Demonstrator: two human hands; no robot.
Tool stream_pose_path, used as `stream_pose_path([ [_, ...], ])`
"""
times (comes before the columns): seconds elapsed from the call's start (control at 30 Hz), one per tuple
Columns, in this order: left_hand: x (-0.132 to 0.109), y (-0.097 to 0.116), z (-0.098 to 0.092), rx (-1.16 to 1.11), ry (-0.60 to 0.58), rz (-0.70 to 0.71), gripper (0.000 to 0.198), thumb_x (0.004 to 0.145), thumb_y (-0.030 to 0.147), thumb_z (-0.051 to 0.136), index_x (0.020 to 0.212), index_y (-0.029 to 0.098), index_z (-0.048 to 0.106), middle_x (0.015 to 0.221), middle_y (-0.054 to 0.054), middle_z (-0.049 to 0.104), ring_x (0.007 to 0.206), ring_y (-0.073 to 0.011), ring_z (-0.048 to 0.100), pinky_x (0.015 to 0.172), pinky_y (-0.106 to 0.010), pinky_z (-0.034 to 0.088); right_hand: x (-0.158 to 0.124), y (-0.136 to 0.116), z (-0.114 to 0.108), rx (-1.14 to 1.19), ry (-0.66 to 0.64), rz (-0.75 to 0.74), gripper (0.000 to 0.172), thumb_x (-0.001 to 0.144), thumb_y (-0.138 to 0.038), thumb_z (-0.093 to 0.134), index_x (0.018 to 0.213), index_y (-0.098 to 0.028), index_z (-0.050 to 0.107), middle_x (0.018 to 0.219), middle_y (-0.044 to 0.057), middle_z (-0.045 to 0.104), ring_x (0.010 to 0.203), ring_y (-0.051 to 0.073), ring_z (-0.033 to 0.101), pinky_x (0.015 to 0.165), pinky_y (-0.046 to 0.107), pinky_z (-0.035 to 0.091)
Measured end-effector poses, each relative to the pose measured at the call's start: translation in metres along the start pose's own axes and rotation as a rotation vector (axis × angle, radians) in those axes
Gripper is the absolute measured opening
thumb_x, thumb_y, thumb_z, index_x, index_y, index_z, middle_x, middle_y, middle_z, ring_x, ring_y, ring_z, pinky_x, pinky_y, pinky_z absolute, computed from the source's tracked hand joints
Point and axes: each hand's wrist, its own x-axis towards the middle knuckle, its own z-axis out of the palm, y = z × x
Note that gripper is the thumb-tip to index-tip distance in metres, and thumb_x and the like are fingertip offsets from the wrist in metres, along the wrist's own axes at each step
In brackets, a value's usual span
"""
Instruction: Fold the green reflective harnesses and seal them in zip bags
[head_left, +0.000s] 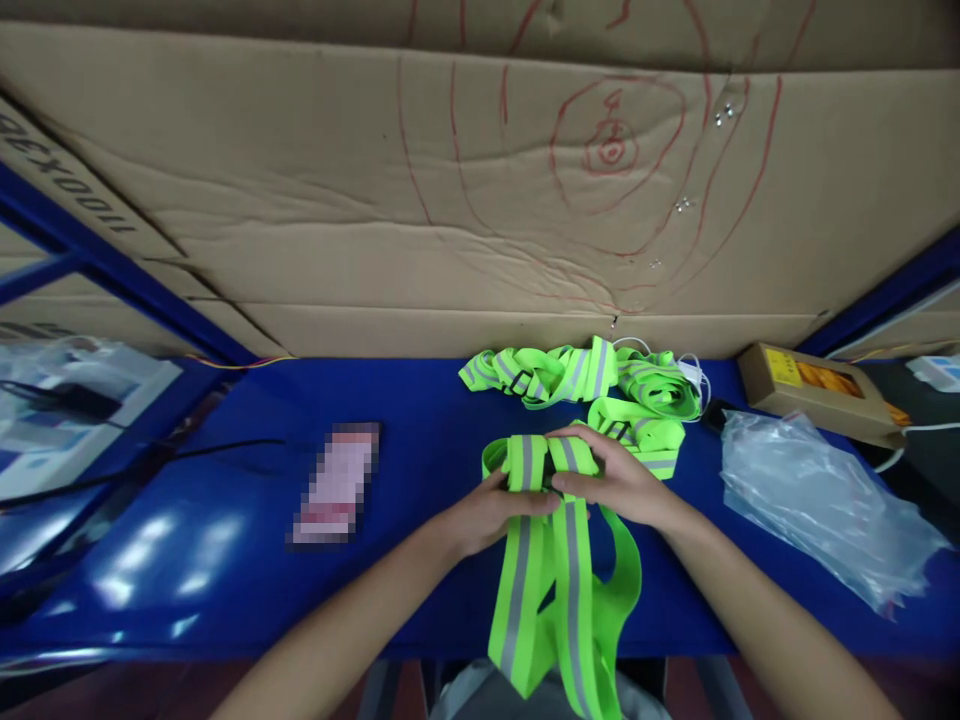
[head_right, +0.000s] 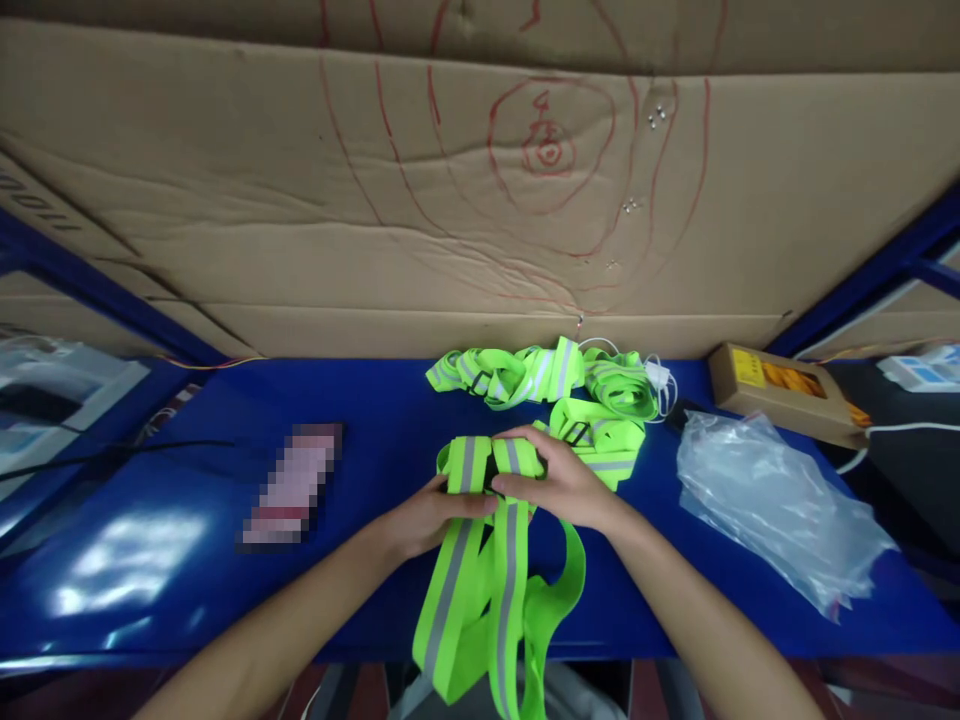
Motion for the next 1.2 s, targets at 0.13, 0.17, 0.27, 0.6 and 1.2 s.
stream_pose_path([
  [0.13, -0.001, -0.007, 0.003, -0.068, -0.076, 0.009, 0.036, 0.067, 0.022, 0.091, 0.1, 0.015, 0.077, 0.089, -0.011, 0.081, 0.085, -0.0296, 0.078, 0.089, -0.043, 0.056, -0.006, -0.006, 0.011, 0.07, 0.089, -0.012, 0.044, 0.087, -0.043, 0.075, 0.125, -0.026, 0.061, 0.144, 0.009, 0.058, 0.066, 0.012, 0.068, 0.043, 0.021, 0.053],
  [0.17, -0.002, -0.008, 0.004, -0.088, -0.13, -0.008, 0.038, 0.068, 0.026, 0.09, 0.102, 0.014, 0.077, 0.089, -0.012, 0.081, 0.087, -0.0309, 0.078, 0.091, -0.045, 0.056, -0.008, -0.008, 0.014, 0.098, 0.109, -0.005, 0.044, 0.087, -0.043, 0.074, 0.126, -0.028, 0.06, 0.146, 0.009, 0.057, 0.058, 0.01, 0.066, 0.037, 0.021, 0.049],
  [0.27, -0.006, -0.004, 0.008, -0.064, -0.287, -0.055, 0.046, 0.071, 0.039, 0.088, 0.108, 0.013, 0.077, 0.098, -0.015, 0.081, 0.098, -0.0347, 0.076, 0.098, -0.048, 0.053, -0.015, -0.012, 0.021, 0.107, 0.218, -0.032, 0.038, 0.086, -0.042, 0.077, 0.117, -0.027, 0.062, 0.105, 0.004, 0.075, 0.042, 0.009, 0.057, 0.031, 0.022, 0.044],
  [0.6, -0.02, 0.016, 0.016, 0.108, -0.58, -0.082, 0.081, 0.07, 0.072, 0.077, 0.128, 0.016, 0.07, 0.131, -0.02, 0.068, 0.131, -0.0422, 0.058, 0.111, -0.051, 0.043, -0.027, -0.013, 0.021, -0.234, 0.506, -0.505, 0.029, 0.089, -0.017, 0.072, 0.115, -0.031, 0.068, 0.117, 0.003, 0.077, 0.104, 0.024, 0.076, 0.076, 0.033, 0.066],
  [1.2, -0.015, 0.018, 0.003, 0.055, -0.11, 0.119, 0.052, 0.069, 0.029, 0.092, 0.116, 0.017, 0.075, 0.112, -0.013, 0.078, 0.106, -0.0331, 0.072, 0.094, -0.04, 0.052, -0.015, -0.012, 0.002, -0.048, 0.139, -0.212, 0.065, 0.091, -0.037, 0.074, 0.148, -0.028, 0.044, 0.147, 0.01, 0.055, 0.133, 0.027, 0.057, 0.11, 0.043, 0.05],
])
